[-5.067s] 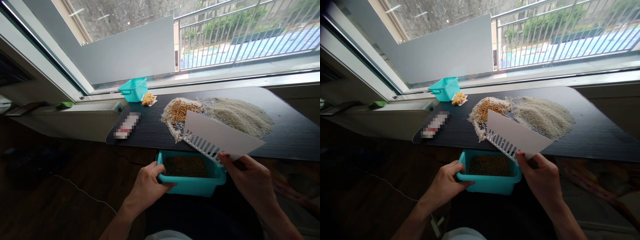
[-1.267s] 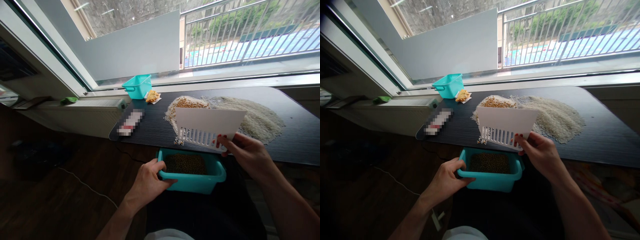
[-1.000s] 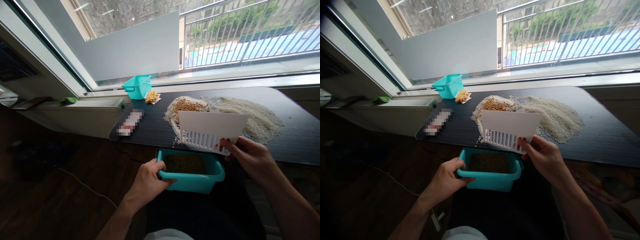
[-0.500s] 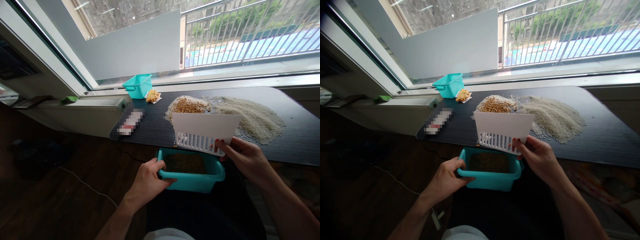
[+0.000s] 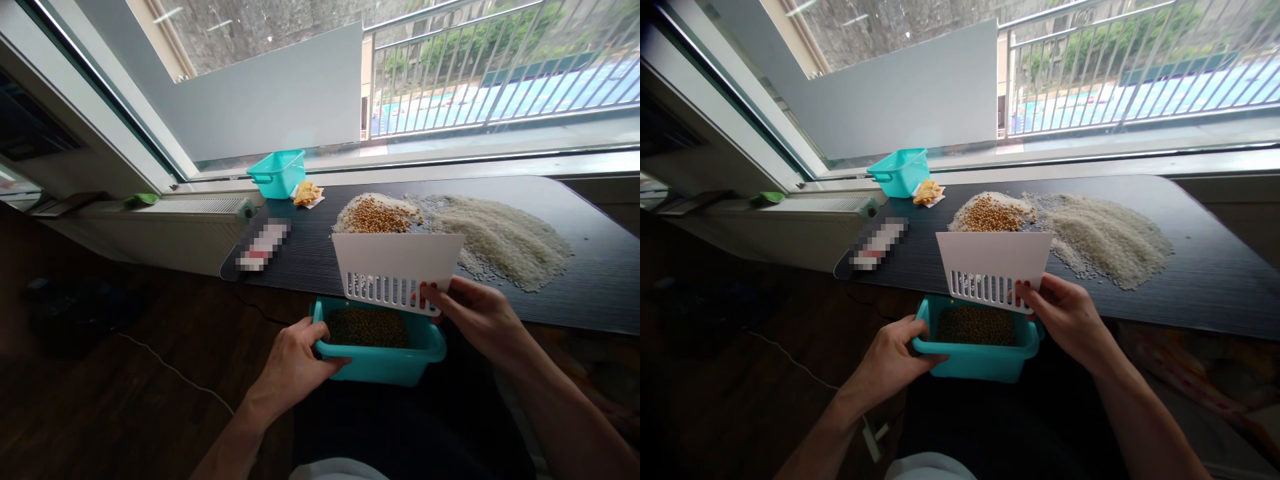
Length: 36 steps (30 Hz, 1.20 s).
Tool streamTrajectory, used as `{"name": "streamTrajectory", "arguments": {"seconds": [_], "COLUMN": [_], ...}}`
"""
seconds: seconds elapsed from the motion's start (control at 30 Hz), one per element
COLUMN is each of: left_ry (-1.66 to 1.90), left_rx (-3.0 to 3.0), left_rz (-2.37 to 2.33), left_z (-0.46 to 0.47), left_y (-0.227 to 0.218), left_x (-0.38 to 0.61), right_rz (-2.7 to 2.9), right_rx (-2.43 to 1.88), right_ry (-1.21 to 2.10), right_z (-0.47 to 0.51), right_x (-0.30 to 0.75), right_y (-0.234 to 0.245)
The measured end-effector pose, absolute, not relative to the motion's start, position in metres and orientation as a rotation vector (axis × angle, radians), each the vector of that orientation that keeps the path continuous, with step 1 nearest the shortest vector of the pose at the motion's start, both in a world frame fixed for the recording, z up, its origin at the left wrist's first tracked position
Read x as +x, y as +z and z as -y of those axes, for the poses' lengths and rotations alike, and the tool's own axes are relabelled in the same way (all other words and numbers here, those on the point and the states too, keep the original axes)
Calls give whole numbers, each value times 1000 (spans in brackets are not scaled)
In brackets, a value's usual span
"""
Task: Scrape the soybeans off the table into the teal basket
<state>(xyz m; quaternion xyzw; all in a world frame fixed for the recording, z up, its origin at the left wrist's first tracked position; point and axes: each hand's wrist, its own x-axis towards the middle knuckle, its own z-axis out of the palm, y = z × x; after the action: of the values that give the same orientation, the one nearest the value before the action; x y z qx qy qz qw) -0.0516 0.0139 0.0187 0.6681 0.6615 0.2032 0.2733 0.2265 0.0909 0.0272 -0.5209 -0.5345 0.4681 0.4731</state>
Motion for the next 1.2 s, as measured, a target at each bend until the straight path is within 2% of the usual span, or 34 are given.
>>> {"name": "streamTrajectory", "arguments": {"seconds": [0.17,0.63,0.9,1.2], "left_ry": [513,498,509,486], "left_rx": [1778,1728,1769,1779], "left_rz": [-1808,-1820,-1812,-1791], "left_z": [-14,-17,-16,-16], "left_y": [19,19,14,9], "left_x": [-52,-51,-53,-52], "right_rz": [1125,1319,1427,1405], "right_rx": [-1353,-1245,-1455,-1646], "right_ry": [898,849,538,330], "right_z": [-88,-71,-82,-90], "right_x": [246,189,207,229], "right_y": [27,-7,-16,-7]}}
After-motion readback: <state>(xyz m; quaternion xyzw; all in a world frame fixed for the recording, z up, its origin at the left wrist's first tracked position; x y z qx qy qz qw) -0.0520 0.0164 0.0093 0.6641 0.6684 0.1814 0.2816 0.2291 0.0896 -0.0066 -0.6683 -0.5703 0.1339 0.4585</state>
